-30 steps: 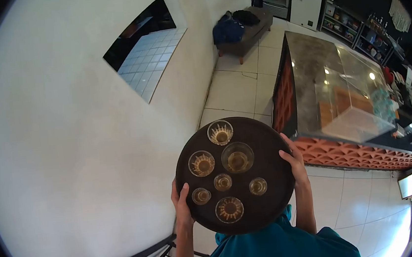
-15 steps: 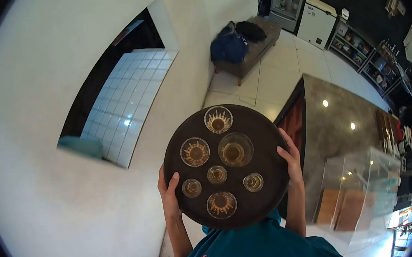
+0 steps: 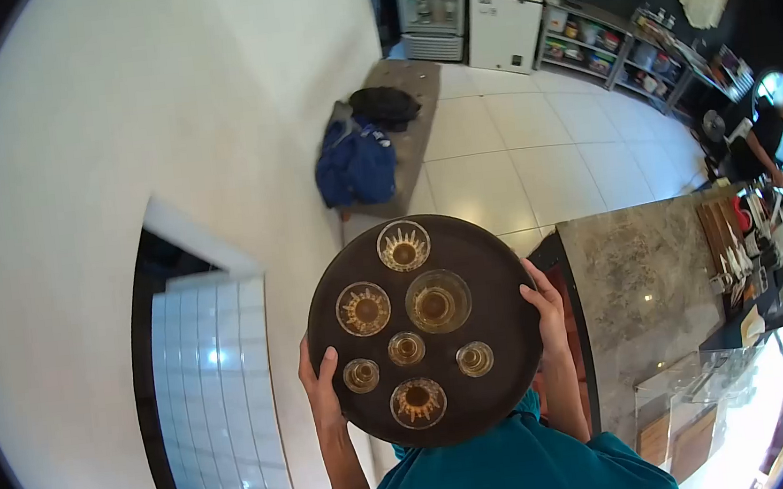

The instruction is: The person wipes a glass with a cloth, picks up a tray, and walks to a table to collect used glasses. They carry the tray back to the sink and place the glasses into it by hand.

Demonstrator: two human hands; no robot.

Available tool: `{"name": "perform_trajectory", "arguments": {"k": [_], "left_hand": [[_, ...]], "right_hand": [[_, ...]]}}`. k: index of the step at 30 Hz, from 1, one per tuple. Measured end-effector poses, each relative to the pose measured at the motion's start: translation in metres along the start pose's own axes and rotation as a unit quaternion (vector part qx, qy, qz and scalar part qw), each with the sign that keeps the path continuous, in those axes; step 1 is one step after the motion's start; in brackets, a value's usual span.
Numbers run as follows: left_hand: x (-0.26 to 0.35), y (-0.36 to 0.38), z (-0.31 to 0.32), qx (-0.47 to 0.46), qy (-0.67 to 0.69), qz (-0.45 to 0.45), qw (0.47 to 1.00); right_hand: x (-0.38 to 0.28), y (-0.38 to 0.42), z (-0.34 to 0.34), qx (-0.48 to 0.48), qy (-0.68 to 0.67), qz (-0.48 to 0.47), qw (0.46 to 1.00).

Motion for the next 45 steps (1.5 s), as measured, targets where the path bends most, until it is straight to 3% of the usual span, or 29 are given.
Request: {"name": "perform_trajectory", "arguments": {"k": [10,12,17,26,31,33,34,35,38,39,41,45], "left_hand": [[-0.023,-0.268,0.130,-0.106,0.023,-0.026,0.994],[-0.024,-0.317,0.155,-0.100,0.029,-0.038,0.994],[-0.034,-0.422,0.203,-0.069,0.073,-0.012,0.995],[-0.053,-0.641,0.328,-0.112,0.090,-0.005,0.990],[-0.060,-0.745,0.446,-0.186,0.088,-0.055,0.977],[-0.069,-0.799,0.489,-0.226,0.067,-0.064,0.970],[-0.072,-0.816,0.509,-0.246,0.050,-0.067,0.966],[-0.072,-0.832,0.538,-0.267,0.043,-0.072,0.960],[-0.086,-0.880,0.614,-0.343,0.007,-0.087,0.935],[-0.092,-0.898,0.638,-0.338,0.008,-0.078,0.938],[-0.108,-0.917,0.697,-0.397,-0.017,-0.086,0.914],[-0.137,-0.941,0.812,-0.411,-0.008,-0.113,0.905]], "right_hand": [[-0.015,-0.231,-0.050,0.134,0.046,-0.084,0.986],[-0.039,-0.287,-0.038,0.133,0.027,-0.038,0.990],[-0.068,-0.424,-0.033,0.111,0.102,-0.070,0.986],[-0.105,-0.648,-0.058,0.071,0.055,-0.052,0.995],[-0.160,-0.729,-0.102,0.094,0.127,-0.101,0.982],[-0.186,-0.758,-0.115,0.138,0.125,-0.105,0.977],[-0.196,-0.763,-0.111,0.150,0.025,-0.064,0.986],[-0.198,-0.772,-0.124,0.169,0.017,-0.074,0.983],[-0.205,-0.798,-0.180,0.264,0.076,-0.139,0.951],[-0.211,-0.810,-0.190,0.254,0.076,-0.142,0.954],[-0.228,-0.824,-0.214,0.310,0.026,-0.168,0.935],[-0.271,-0.872,-0.287,0.333,0.011,-0.196,0.922]]}}
Point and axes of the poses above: each hand's wrist, its own y-axis away from the middle knuckle, its own z-axis out of the palm, x = y × z, the point moved 6 cm from there along -y, towards the middle knuckle, and after that the axes turned 5 degrees about -x, right-handed, at the moved point
